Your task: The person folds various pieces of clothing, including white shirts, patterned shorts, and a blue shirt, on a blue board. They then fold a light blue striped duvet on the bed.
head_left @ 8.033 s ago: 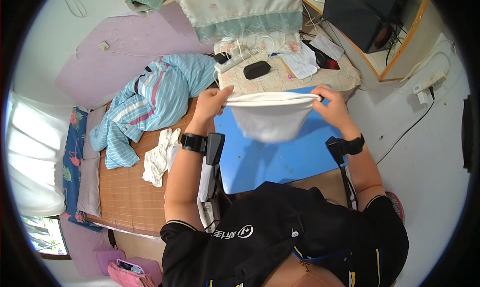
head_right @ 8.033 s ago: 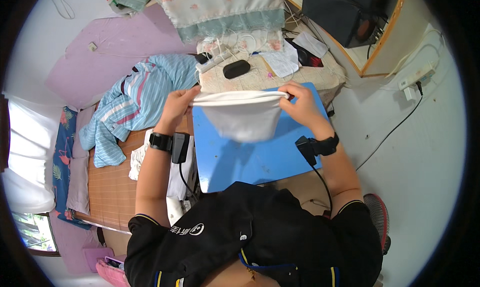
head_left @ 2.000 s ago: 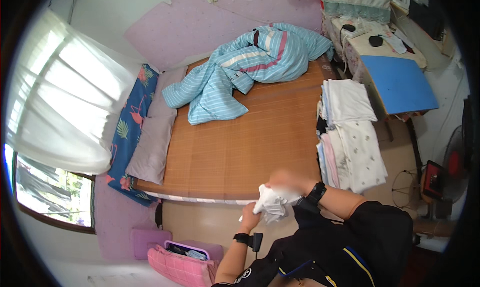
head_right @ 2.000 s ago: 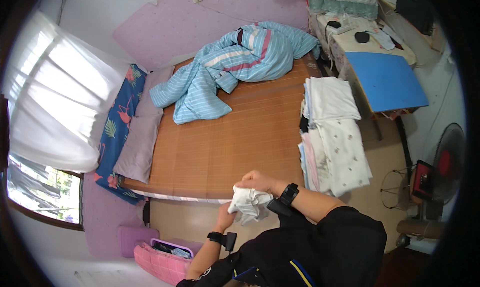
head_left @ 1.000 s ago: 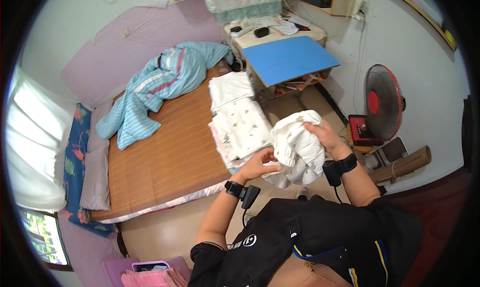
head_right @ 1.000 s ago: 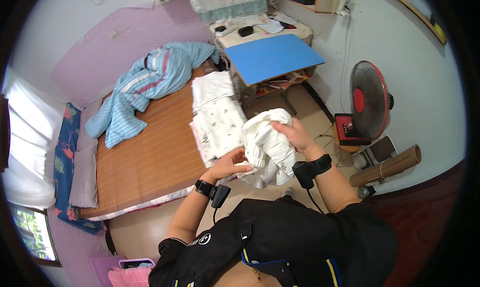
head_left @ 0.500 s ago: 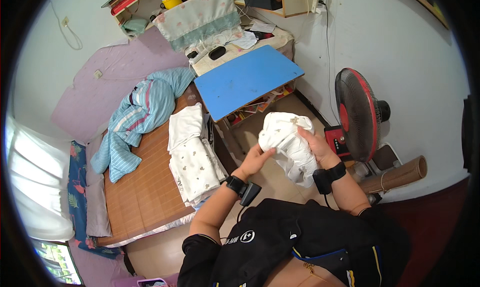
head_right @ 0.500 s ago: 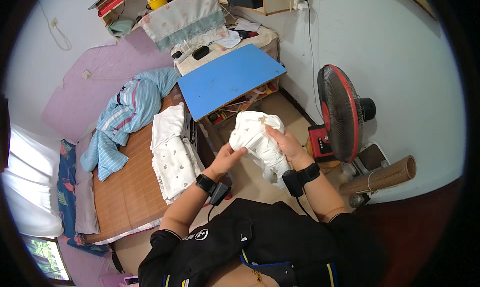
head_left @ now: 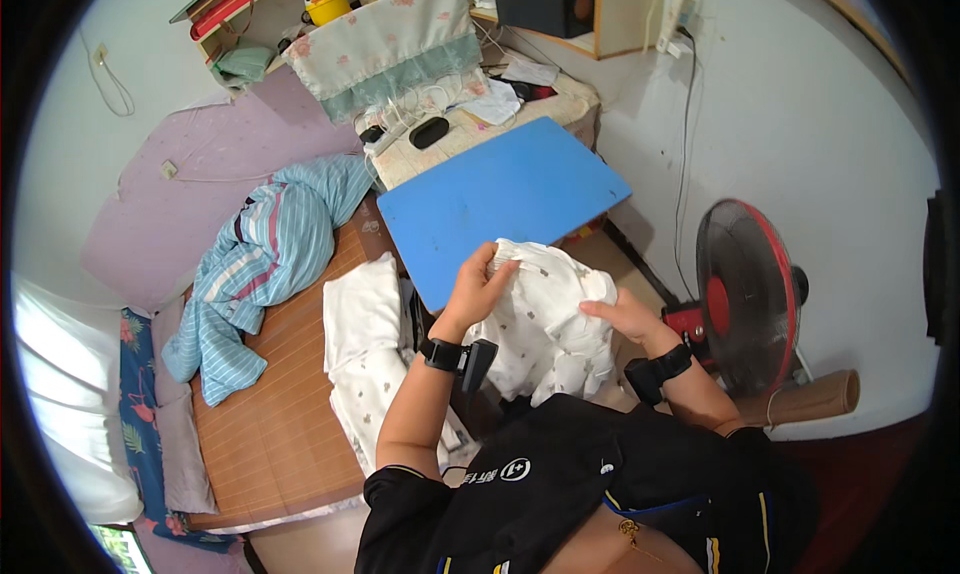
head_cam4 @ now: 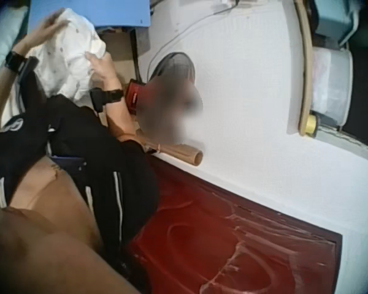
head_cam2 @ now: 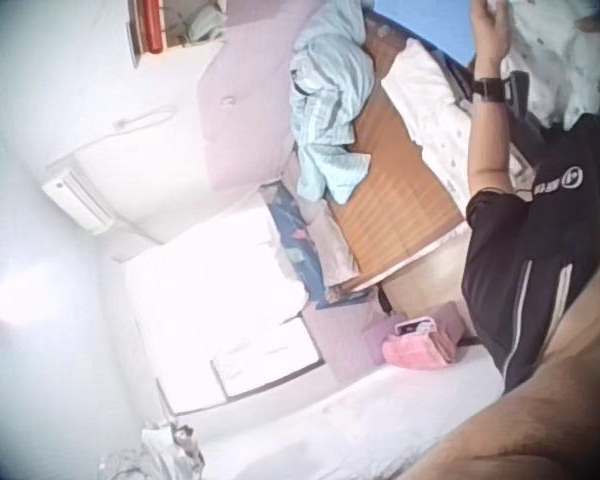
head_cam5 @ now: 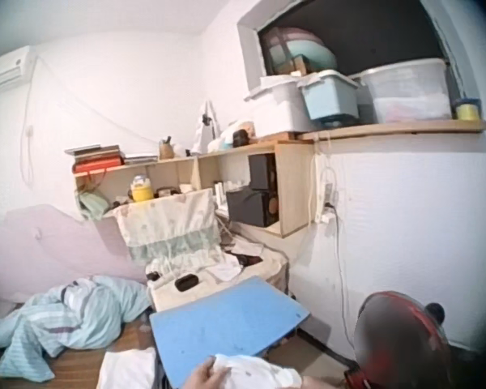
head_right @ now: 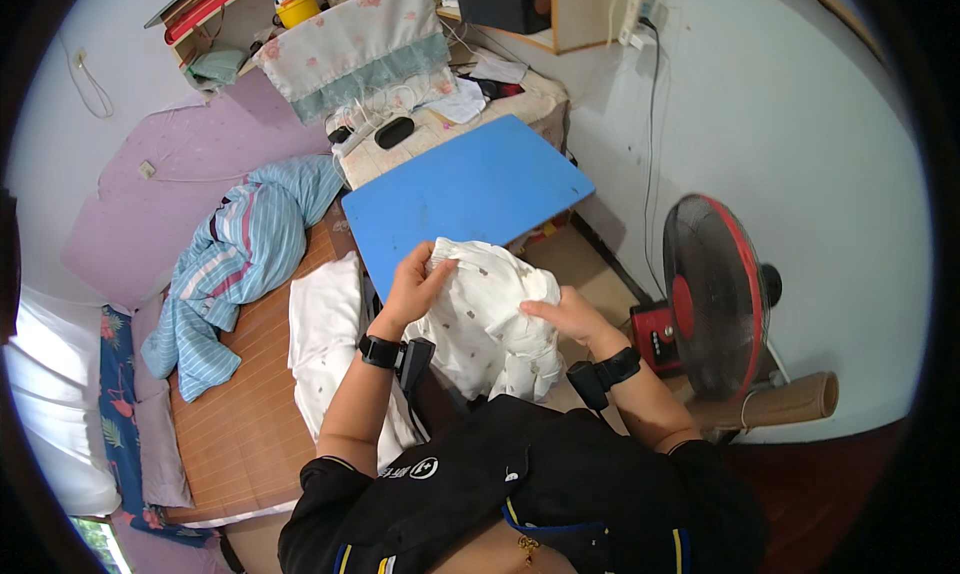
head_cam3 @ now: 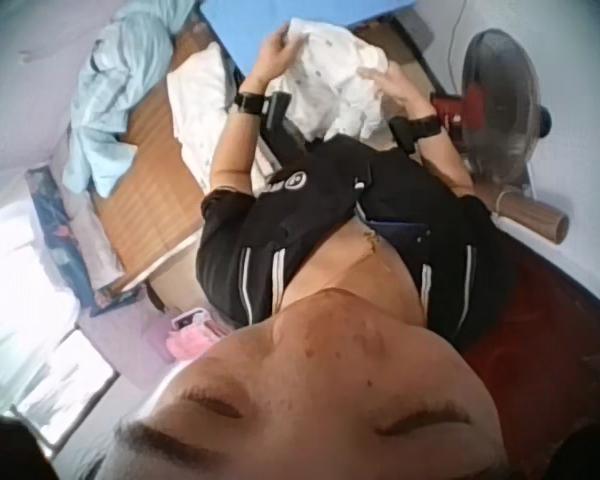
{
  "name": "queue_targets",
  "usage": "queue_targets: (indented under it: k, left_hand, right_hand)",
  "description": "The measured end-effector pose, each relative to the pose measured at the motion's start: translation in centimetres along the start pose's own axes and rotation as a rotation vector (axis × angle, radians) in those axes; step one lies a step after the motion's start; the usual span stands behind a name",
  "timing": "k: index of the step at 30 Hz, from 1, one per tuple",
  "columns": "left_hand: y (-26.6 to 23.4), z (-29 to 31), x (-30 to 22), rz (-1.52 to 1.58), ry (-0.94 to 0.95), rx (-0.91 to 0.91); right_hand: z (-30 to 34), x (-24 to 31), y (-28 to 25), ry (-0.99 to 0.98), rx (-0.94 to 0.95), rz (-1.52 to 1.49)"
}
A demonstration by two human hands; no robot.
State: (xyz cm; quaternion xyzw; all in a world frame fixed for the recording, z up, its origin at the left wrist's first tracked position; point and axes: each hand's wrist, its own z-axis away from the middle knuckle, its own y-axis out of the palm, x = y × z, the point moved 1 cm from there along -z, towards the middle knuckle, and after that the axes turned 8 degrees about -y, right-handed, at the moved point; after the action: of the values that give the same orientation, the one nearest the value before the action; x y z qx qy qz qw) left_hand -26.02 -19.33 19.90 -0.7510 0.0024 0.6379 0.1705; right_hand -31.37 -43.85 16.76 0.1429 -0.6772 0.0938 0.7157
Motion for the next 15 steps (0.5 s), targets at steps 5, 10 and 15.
queue_targets:
  k: [5,10,15]
  left_hand:
    - [-5.6,-5.8,0.7,-0.117,0.051,0.12]
    - [-8.4,-9.7,0.3,-0.138,0.051,0.325]
    - [-9.2,-11.6,0.3,-0.173,0.016,0.469]
  right_hand:
    - [-9.2,2.7,1.3,-0.107,0.166,0.393]
    - [-17.3,5.2,2.1,-0.251,0.137,0.344]
    - [-23.6,4.9,2.2,-0.296,0.271,0.25]
